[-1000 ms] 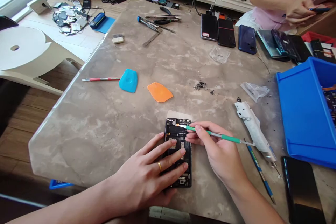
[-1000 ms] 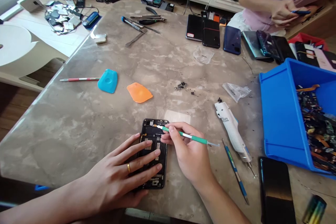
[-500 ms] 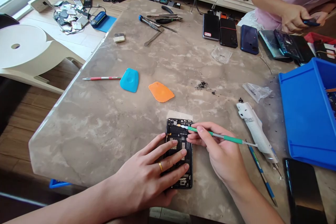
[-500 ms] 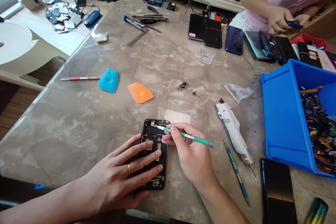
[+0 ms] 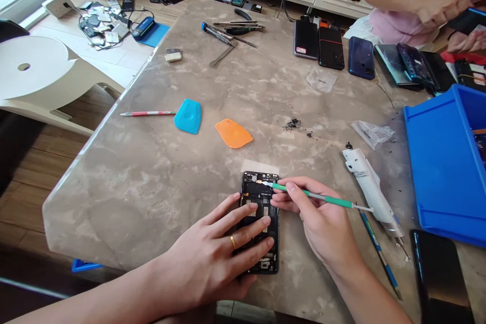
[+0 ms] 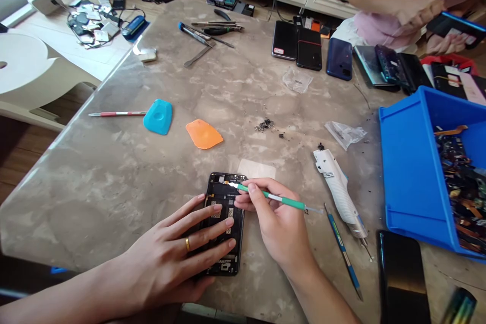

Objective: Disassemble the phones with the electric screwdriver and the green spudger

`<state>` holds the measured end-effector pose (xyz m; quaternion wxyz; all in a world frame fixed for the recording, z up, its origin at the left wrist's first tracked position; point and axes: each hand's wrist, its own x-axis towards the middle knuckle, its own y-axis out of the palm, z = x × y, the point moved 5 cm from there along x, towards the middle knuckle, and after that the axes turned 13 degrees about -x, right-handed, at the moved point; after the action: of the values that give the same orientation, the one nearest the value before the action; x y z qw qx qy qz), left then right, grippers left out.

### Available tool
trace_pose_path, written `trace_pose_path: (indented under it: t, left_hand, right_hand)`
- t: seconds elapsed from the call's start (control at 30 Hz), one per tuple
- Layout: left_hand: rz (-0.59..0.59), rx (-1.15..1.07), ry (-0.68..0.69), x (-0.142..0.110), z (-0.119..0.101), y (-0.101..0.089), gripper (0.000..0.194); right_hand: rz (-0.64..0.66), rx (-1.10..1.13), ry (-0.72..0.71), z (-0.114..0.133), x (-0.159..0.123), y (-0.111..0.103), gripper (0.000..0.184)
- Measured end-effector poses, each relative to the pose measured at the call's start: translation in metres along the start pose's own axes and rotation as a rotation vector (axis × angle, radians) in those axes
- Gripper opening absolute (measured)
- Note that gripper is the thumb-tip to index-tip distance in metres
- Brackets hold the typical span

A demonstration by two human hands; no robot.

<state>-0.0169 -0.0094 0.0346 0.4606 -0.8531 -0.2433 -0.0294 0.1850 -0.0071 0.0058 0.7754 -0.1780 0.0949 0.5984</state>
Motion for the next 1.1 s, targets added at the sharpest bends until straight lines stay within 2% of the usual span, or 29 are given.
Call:
trace_pose_path:
  t: [0.37, 0.57, 0.67, 0.73, 0.97, 1.03, 1.1]
  left_hand:
    - [0.004, -0.005, 0.007, -0.002, 0.002, 0.001, 0.043]
    - [0.023, -0.047, 0.009, -0.001, 0.001, -0.001, 0.039]
    - [0.022, -0.053, 0.014, -0.001, 0.001, -0.001, 0.041]
    - [0.018, -0.054, 0.016, -0.001, 0.002, -0.001, 0.042]
    - [-0.008, -0.074, 0.009, -0.005, 0.003, 0.001, 0.039]
    - [-0.014, -0.09, 0.013, -0.005, 0.003, 0.001, 0.038]
    - [-0.01, -0.097, 0.02, -0.006, 0.002, 0.0, 0.036]
  right_hand:
    - [0.025, 0.03, 0.014, 0.001, 0.001, 0.0, 0.027]
    - [0.071, 0.19, 0.143, 0.005, 0.012, -0.003, 0.034]
    - [0.128, 0.123, 0.148, 0.007, 0.014, -0.006, 0.034]
    - [0.157, -0.001, 0.083, 0.009, 0.014, -0.009, 0.031]
    - [0.258, -0.429, -0.288, 0.017, 0.014, -0.021, 0.014]
    - [0.3, -0.528, -0.43, 0.023, 0.013, -0.022, 0.016]
    - [0.302, -0.636, -0.651, 0.034, 0.01, -0.022, 0.02]
